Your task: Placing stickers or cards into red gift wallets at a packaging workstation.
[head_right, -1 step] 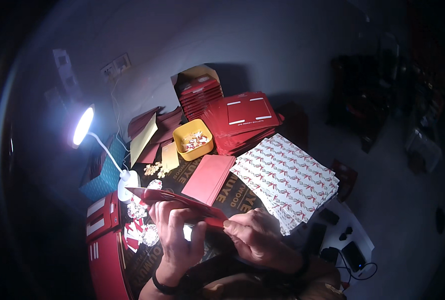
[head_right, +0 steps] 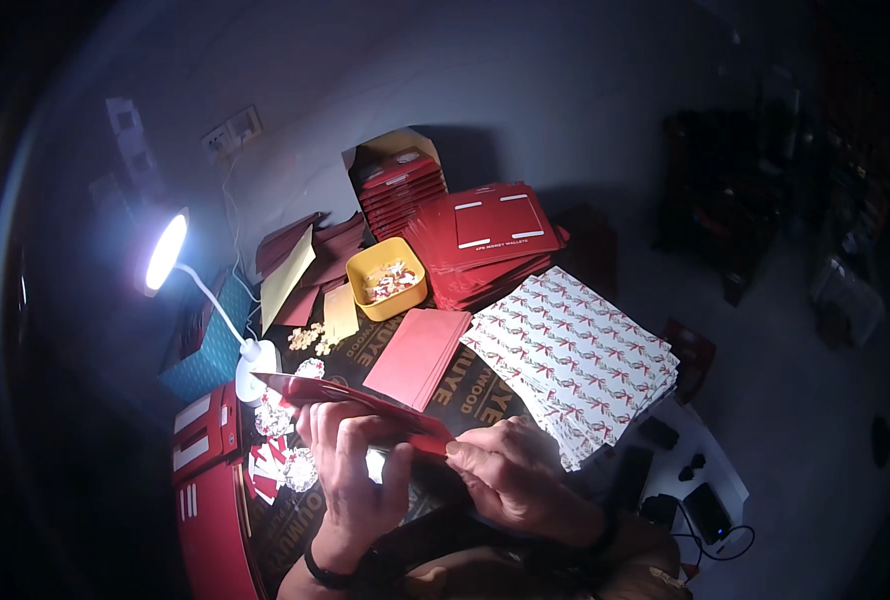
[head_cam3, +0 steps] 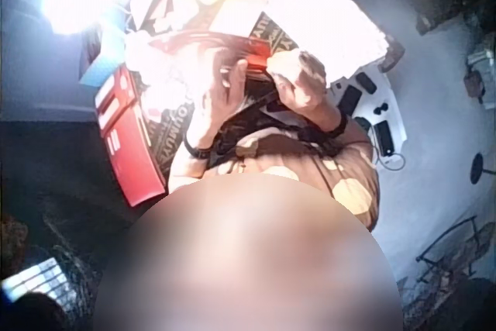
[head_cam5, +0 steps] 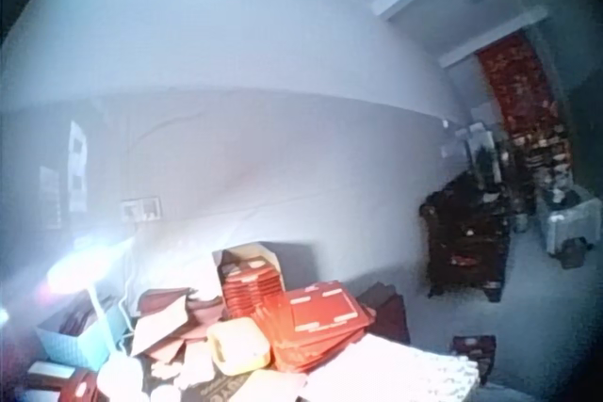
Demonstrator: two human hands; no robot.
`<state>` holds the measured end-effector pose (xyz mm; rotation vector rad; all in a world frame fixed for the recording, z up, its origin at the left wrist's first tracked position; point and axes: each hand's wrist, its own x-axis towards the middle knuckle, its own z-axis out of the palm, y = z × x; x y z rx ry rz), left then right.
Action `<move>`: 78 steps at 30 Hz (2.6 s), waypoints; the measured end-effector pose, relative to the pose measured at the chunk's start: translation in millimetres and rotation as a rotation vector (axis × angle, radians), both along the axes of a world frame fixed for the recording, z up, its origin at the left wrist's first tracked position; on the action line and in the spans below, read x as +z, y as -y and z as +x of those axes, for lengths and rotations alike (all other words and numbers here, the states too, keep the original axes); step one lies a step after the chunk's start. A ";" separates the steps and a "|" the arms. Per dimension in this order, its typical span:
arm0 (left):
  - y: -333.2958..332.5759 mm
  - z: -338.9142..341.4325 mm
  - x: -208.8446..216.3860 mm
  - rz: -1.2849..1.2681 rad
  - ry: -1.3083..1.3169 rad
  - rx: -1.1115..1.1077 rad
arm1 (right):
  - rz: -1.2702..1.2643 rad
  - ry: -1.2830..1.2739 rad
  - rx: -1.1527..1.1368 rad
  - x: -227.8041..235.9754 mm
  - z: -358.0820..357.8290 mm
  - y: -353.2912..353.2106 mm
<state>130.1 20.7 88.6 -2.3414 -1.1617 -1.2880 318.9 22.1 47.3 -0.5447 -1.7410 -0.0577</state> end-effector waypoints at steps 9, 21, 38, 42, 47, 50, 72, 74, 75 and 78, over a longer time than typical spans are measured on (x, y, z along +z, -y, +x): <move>12.0 4.1 2.3 -0.189 0.053 0.043 | -0.065 -0.145 0.131 -10.3 -3.8 -6.0; 26.6 18.3 13.0 -0.288 -0.071 0.144 | -0.067 -0.149 0.196 -11.0 0.6 -17.4; 37.3 6.8 -12.1 -0.307 -0.167 0.253 | -0.106 -0.106 0.244 -4.6 4.2 -15.5; 34.4 11.0 -7.6 -0.244 -0.198 0.242 | -0.098 -0.118 0.238 -3.8 2.4 -13.7; 30.2 16.1 -1.9 -0.336 -0.047 0.191 | -0.095 -0.092 0.209 -0.3 2.5 -14.1; 31.9 15.9 -8.3 -0.270 -0.111 0.263 | -0.080 -0.082 0.205 -0.2 2.7 -14.0; 17.6 28.2 4.9 -0.195 0.080 0.188 | 0.091 0.050 0.064 -10.0 3.7 -8.0; 18.4 28.0 5.4 -0.185 0.093 0.185 | 0.105 0.066 0.054 -7.7 4.0 -7.5; 19.1 27.3 5.9 -0.226 0.092 0.195 | 0.119 0.078 0.038 -6.5 4.2 -7.2; 19.0 26.4 10.7 -0.220 0.067 0.187 | 0.142 0.108 -0.003 -2.1 5.1 -8.2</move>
